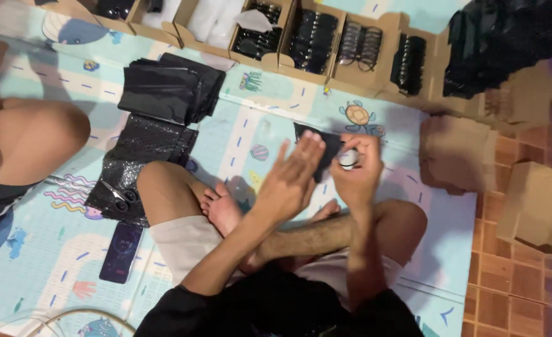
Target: Cleaning a pair of glasses using a small cloth while inspecting for smudges.
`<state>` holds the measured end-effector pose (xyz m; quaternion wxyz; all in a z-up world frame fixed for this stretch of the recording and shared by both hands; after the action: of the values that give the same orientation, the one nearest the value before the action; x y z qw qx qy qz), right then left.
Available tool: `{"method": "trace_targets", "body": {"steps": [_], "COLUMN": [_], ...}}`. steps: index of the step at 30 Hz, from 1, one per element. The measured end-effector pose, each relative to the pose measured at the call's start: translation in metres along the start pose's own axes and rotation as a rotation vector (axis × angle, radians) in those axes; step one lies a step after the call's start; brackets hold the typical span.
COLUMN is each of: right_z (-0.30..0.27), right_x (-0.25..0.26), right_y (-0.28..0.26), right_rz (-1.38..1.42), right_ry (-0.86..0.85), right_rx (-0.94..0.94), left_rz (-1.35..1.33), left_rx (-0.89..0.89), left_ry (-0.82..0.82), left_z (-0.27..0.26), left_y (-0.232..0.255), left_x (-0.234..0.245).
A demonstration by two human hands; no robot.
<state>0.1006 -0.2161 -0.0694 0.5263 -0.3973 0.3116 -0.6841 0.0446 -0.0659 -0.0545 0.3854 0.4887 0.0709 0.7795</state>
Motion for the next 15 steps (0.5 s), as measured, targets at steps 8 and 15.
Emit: {"method": "trace_targets", "body": {"steps": [8,15], "right_z": [-0.07,-0.076], "right_x": [0.017,-0.008], "right_y": [0.145,0.139], "right_rz": [0.154,0.051], "right_ry": [0.189,0.195], "right_rx": [-0.184,-0.113], "left_rz": [-0.202,-1.806], "left_rx": [0.463,1.098], "left_ry": [0.005,0.588], "left_z": [-0.029,-0.081], "left_y": [-0.082,-0.148], "left_x": [-0.075,-0.186]}}
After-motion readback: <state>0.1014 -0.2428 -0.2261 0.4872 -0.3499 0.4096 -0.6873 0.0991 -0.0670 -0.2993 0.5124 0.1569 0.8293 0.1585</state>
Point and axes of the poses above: each hand's wrist, its own z-axis towards the middle knuckle, its own x-axis out of the back of the hand, y = z × x, the point moved 7 cm from there along z, towards the middle knuckle, and after that the axes turned 1 degree about x, right-handed, at the moved point
